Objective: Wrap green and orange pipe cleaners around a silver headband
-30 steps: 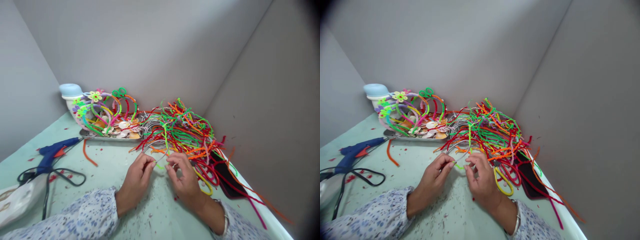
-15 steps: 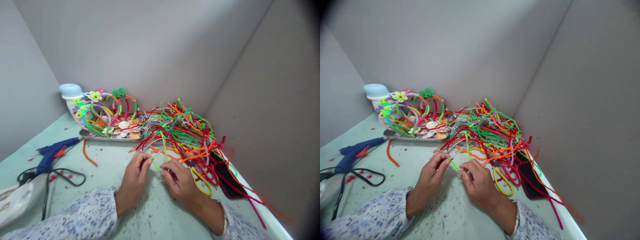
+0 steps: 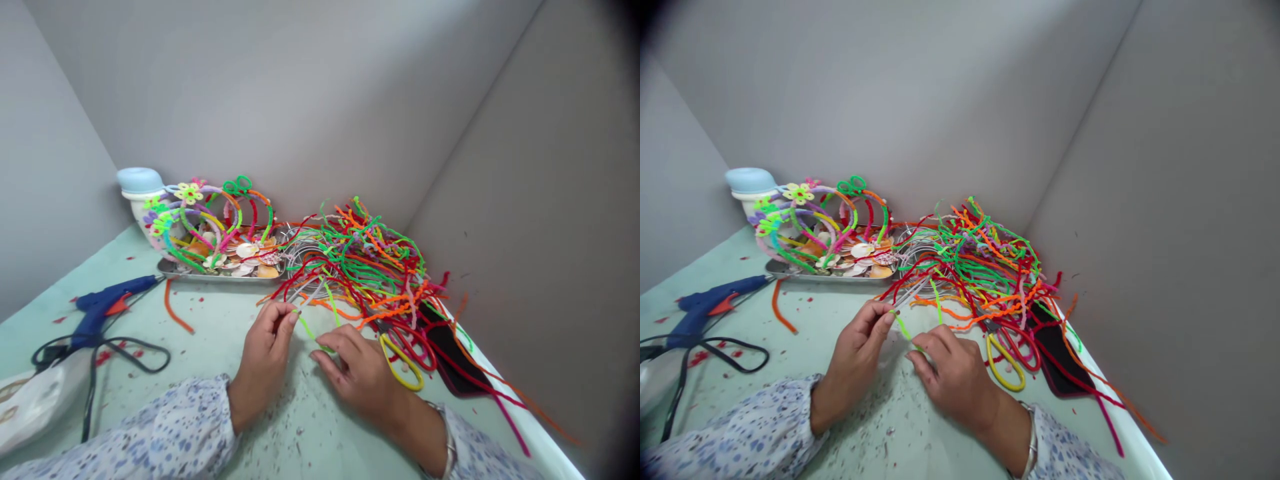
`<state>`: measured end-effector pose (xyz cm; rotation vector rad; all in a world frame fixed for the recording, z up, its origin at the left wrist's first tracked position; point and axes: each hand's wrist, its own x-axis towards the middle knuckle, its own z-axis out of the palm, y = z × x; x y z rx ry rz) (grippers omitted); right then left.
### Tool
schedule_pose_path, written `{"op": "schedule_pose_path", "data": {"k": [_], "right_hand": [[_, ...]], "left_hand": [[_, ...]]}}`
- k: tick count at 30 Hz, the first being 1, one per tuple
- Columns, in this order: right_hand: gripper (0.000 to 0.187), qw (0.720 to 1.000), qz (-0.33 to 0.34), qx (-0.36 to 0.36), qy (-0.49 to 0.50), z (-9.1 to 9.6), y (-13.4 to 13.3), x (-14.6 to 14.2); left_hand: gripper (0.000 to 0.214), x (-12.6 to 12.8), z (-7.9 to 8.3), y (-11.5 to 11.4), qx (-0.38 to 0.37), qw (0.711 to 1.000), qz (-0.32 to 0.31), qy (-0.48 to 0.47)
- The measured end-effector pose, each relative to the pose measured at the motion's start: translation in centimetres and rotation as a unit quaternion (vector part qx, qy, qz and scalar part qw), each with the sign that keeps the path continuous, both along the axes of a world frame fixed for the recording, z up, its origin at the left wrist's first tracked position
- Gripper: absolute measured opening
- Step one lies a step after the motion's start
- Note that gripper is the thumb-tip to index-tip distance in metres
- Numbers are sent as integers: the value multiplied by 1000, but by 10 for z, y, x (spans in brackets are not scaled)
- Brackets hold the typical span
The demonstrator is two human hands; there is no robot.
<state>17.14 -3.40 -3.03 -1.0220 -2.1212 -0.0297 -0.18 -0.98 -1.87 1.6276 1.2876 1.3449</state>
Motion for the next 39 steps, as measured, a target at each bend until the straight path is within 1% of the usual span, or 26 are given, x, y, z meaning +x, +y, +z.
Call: {"op": "schedule_pose_path", "data": {"k": [2,5,8,10,12,15,17,21,24,27,29,32,34,39], "right_hand": [[12,1000,-6,10,-16,-1,0,0],[19,999,-13,26,-32,-4,0,2],[26,998,-16,58,-22,-3,0,4],[26,997,-4,79,-8,0,-1,6],[24,996,29,84,-2,3,-2,6],[19,994,104,44,-9,6,0,4],[16,994,108,-4,-14,6,3,2],[22,995,46,-84,7,4,10,0],[35,991,2,-126,38,1,12,2],[48,986,-4,-141,85,-3,12,4],[46,984,8,-130,125,-7,13,6],[31,980,39,-95,172,-10,15,7],[23,979,51,-85,179,-10,16,6],[12,978,15,-117,173,-6,17,5]], "left_hand": [[14,0,-1,0,-3,1000,6,-1],[16,-1,-1,1,-12,1000,12,-3],[17,-1,-1,1,-26,1000,14,-7],[18,-1,0,1,-36,999,12,-13],[17,-2,0,1,-48,998,8,-27],[17,-1,0,-1,-62,996,2,-57],[18,-1,-1,-2,-69,995,-5,-76],[18,0,-1,-5,-84,990,-42,-103],[16,0,-1,-5,-82,988,-74,-106],[15,1,-1,-5,-81,989,-87,-86],[15,1,-2,-5,-89,988,-103,-70],[16,1,-3,-7,-99,984,-140,-55],[17,2,-3,-7,-99,981,-160,-36],[17,1,-1,-7,-95,978,-185,11]]}}
